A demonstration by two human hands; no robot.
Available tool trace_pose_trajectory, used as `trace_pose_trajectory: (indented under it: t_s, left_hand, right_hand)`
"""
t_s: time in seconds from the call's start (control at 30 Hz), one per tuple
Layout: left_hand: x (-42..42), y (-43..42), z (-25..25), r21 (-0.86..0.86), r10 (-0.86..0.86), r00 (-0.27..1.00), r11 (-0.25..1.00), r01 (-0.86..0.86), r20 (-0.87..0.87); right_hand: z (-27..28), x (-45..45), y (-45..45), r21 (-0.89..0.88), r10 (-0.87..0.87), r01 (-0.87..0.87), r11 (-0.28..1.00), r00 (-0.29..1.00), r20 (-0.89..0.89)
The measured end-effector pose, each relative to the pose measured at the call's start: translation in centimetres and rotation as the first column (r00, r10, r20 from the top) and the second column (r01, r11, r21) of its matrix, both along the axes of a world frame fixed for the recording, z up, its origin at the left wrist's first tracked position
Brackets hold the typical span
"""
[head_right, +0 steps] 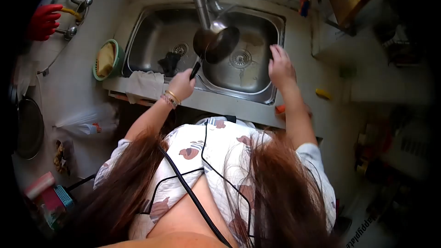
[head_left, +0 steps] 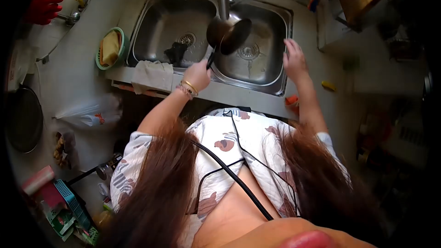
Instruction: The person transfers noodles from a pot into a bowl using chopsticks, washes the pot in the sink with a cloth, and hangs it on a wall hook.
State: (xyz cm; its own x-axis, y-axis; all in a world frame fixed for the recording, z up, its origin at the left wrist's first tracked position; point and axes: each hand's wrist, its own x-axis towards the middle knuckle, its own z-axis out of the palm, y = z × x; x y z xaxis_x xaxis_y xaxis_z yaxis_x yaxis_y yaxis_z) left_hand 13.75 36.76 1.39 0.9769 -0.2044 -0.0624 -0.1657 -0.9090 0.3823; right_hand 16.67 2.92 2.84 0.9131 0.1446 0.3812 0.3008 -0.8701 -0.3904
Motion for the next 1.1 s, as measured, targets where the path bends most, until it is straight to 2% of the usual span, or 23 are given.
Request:
trace_pose_trajectory:
  t_s: [0.03,0.07,0.1,0.13,0.17,0.27,0.3,0.33,0.37,0.47,0.5,0.57,0.63,0.7,0.73,0.77,0.8,0.87,0.97,1.0,1.03,1.07,1.1]
  left_hand:
    - [-0.3,0.6,-1.7,-0.304,-0.005,0.999,0.953,-0.010,-0.049]
    - [-0.7,1.2,-2.4,-0.579,-0.027,0.995,0.814,-0.032,-0.092]
    - [-1.1,1.6,-1.0,-0.718,-0.020,0.935,0.646,-0.259,-0.355]
    - [-1.6,1.9,1.7,-0.747,-0.079,0.807,0.440,-0.498,-0.585]
    - [-2.1,2.2,3.2,-0.662,-0.196,0.632,0.223,-0.716,-0.750]
    - [-3.6,3.1,3.2,-0.596,-0.253,0.557,0.113,-0.795,-0.791]
    - [-3.8,3.6,2.9,-0.608,-0.309,0.554,0.110,-0.787,-0.773]
    - [-4.0,3.8,2.8,-0.582,-0.327,0.532,0.071,-0.810,-0.781]
    - [-4.0,4.0,3.1,-0.556,-0.348,0.511,0.036,-0.830,-0.786]
    - [-3.9,4.3,2.0,-0.511,-0.408,0.468,-0.003,-0.859,-0.784]
    - [-3.9,4.2,1.7,-0.542,-0.421,0.495,-0.011,-0.841,-0.760]
    - [-3.6,4.1,1.3,-0.592,-0.469,0.531,-0.023,-0.806,-0.706]
    - [-3.2,4.1,0.7,-0.621,-0.550,0.541,-0.050,-0.782,-0.636]
    - [-3.1,3.6,0.5,-0.605,-0.572,0.511,-0.032,-0.795,-0.641]
    - [-2.9,3.2,0.6,-0.579,-0.582,0.483,-0.025,-0.815,-0.655]
    - [-2.8,2.8,0.6,-0.554,-0.590,0.457,-0.020,-0.833,-0.666]
    - [-2.6,2.5,0.3,-0.555,-0.620,0.453,-0.034,-0.831,-0.640]
    - [-2.2,2.4,-0.7,-0.555,-0.672,0.444,-0.060,-0.830,-0.593]
    - [-1.7,1.9,-0.6,-0.582,-0.629,0.448,0.007,-0.813,-0.635]
    - [-1.7,1.8,-0.2,-0.583,-0.629,0.443,0.020,-0.812,-0.638]
    - [-2.0,1.3,0.4,-0.576,-0.566,0.461,0.031,-0.817,-0.684]
    - [-2.1,1.3,0.5,-0.553,-0.557,0.441,0.040,-0.832,-0.704]
    - [-2.0,1.3,0.6,-0.533,-0.549,0.423,0.049,-0.845,-0.721]
  right_hand:
    - [0.8,2.8,1.2,-0.018,0.039,-0.039,0.999,0.999,0.024]
    - [1.6,5.8,2.4,-0.072,0.105,-0.100,0.992,0.992,0.072]
    - [1.3,9.4,3.4,-0.110,0.156,-0.143,0.984,0.981,0.115]
    - [2.1,12.2,5.0,-0.133,0.179,-0.165,0.977,0.978,0.106]
    - [1.9,15.5,6.2,-0.198,0.190,-0.165,0.966,0.975,0.112]
    - [1.5,21.6,9.5,-0.327,0.164,-0.082,0.941,0.959,0.231]
    - [2.1,21.8,10.4,-0.423,0.136,-0.133,0.896,0.990,-0.024]
    - [3.0,21.9,11.2,-0.501,0.072,-0.207,0.840,0.959,-0.274]
    - [3.2,22.0,11.8,-0.554,-0.023,-0.295,0.779,0.868,-0.496]
    - [1.1,22.4,10.4,-0.293,0.138,-0.353,0.889,0.815,-0.563]
    - [1.0,21.7,9.2,-0.142,0.196,-0.305,0.942,0.841,-0.503]
    - [1.4,17.8,6.0,-0.032,0.286,-0.292,0.956,0.950,-0.129]
    - [0.7,12.8,1.5,-0.039,0.209,-0.213,0.976,0.974,-0.089]
    - [-0.6,5.4,-3.1,-0.024,0.060,-0.073,0.997,0.933,-0.354]
    - [-0.4,1.2,-4.3,-0.122,-0.078,0.022,0.992,0.876,-0.476]
    - [-1.2,-3.6,-4.8,-0.230,-0.301,0.213,0.950,0.820,-0.486]
    - [-3.1,-7.5,-6.0,-0.327,-0.416,0.282,0.902,0.773,-0.479]
    - [-6.7,-13.7,-5.0,-0.495,-0.485,0.278,0.823,0.798,-0.358]
    - [-11.4,-16.2,-4.8,-0.474,-0.387,0.316,0.822,0.920,-0.058]
    - [-11.2,-15.4,-5.1,-0.065,-0.424,0.427,0.902,0.847,-0.320]
    - [-10.7,-13.7,-5.6,0.324,-0.321,0.559,0.763,0.763,-0.561]
    - [-8.4,-12.0,-4.7,0.562,-0.180,0.565,0.604,0.783,-0.595]
    - [-6.1,-10.3,-3.8,0.734,-0.053,0.567,0.374,0.803,-0.594]
